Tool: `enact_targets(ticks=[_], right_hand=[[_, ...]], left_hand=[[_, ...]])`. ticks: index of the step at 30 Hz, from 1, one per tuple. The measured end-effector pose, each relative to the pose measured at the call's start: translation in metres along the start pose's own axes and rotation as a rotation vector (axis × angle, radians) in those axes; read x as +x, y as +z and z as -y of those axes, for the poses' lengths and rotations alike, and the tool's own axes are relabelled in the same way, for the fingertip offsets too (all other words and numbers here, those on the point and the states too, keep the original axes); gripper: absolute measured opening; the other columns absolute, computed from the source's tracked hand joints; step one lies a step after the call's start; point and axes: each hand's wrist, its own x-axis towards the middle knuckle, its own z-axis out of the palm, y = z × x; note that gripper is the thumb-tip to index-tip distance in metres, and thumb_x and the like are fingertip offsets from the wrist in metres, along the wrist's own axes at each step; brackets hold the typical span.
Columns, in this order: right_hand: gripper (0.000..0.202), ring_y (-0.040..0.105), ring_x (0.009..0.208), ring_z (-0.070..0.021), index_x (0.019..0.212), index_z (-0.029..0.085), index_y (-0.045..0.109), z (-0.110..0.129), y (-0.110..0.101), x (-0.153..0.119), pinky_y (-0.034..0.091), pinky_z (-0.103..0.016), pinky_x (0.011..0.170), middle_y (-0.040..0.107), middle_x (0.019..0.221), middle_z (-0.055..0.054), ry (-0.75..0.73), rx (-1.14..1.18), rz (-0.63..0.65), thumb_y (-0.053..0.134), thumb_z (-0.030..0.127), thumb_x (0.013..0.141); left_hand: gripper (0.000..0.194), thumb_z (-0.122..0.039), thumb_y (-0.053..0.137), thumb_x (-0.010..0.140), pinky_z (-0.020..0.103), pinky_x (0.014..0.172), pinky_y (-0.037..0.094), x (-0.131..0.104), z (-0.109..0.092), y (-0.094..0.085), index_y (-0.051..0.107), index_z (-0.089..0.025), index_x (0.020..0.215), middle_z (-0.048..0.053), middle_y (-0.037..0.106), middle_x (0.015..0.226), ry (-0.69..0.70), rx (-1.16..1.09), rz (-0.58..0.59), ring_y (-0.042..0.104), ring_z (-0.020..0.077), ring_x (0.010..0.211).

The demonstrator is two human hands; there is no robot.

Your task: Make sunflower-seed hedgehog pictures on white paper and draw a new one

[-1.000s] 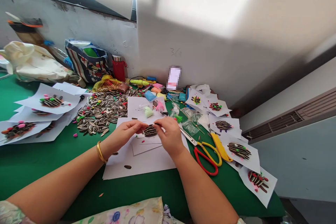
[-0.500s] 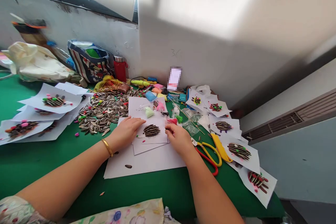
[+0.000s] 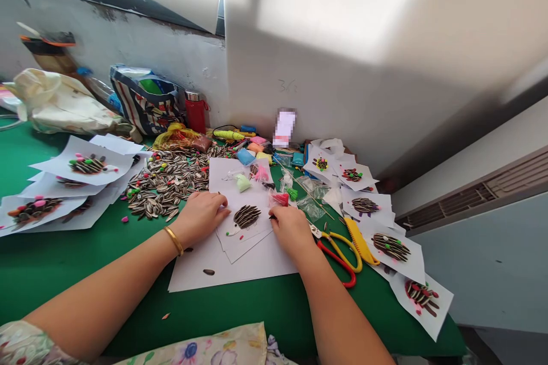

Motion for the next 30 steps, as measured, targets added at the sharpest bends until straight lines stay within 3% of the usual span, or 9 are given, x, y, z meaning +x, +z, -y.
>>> enact_targets(ticks=[12,21,23,27,30], right_hand=[[0.019,0.066,0.093,-0.0225,0.098,0.024,0.071,0.009,0.000,0.001,0.041,-0.032,0.078,0.075,0.097,-0.004,0.063,-0.048,-0.002,0.055,0.019,0.090],[0.021,0.066,0.098,-0.0214,0.102,0.025,0.072,0.017,0.012,0.006,0.041,-0.033,0.086,0.075,0.100,-0.003,-0.031,0.027,-0.044,0.058,0.018,0.089],[0.020,0.065,0.100,-0.0209,0.102,0.025,0.072,0.021,0.016,0.007,0.040,-0.034,0.088,0.074,0.103,-0.003,-0.097,0.055,-0.072,0.059,0.018,0.090],[0.019,0.061,0.100,-0.0230,0.103,0.027,0.074,0.026,0.022,0.009,0.039,-0.037,0.087,0.072,0.105,-0.004,-0.147,0.033,-0.151,0.058,0.024,0.093],[0.021,0.059,0.097,-0.0237,0.107,0.026,0.072,0.027,0.026,0.011,0.039,-0.037,0.085,0.071,0.100,-0.006,-0.139,0.013,-0.178,0.058,0.022,0.093]], left_hand=[[0.020,-0.038,0.063,0.088,0.042,0.087,0.033,0.001,-0.002,0.003,0.065,-0.018,0.087,0.011,0.067,0.095,-0.018,0.079,-0.002,0.056,0.0283,0.096],[0.017,-0.030,0.056,0.086,0.043,0.084,0.034,-0.002,0.005,-0.008,0.066,-0.019,0.076,0.010,0.069,0.085,-0.039,0.060,0.025,0.060,0.0282,0.090],[0.014,-0.024,0.054,0.085,0.043,0.086,0.035,-0.001,0.009,-0.009,0.068,-0.021,0.085,0.010,0.071,0.093,-0.030,0.009,-0.007,0.060,0.0284,0.096],[0.049,-0.004,0.040,0.084,0.040,0.100,0.033,0.003,0.017,-0.006,0.062,-0.027,0.122,0.005,0.067,0.125,0.115,-0.140,-0.055,0.053,0.0230,0.121],[0.059,-0.002,0.038,0.083,0.040,0.104,0.032,0.005,0.018,-0.002,0.058,-0.029,0.132,0.005,0.062,0.135,0.184,-0.190,-0.007,0.052,0.0224,0.127]])
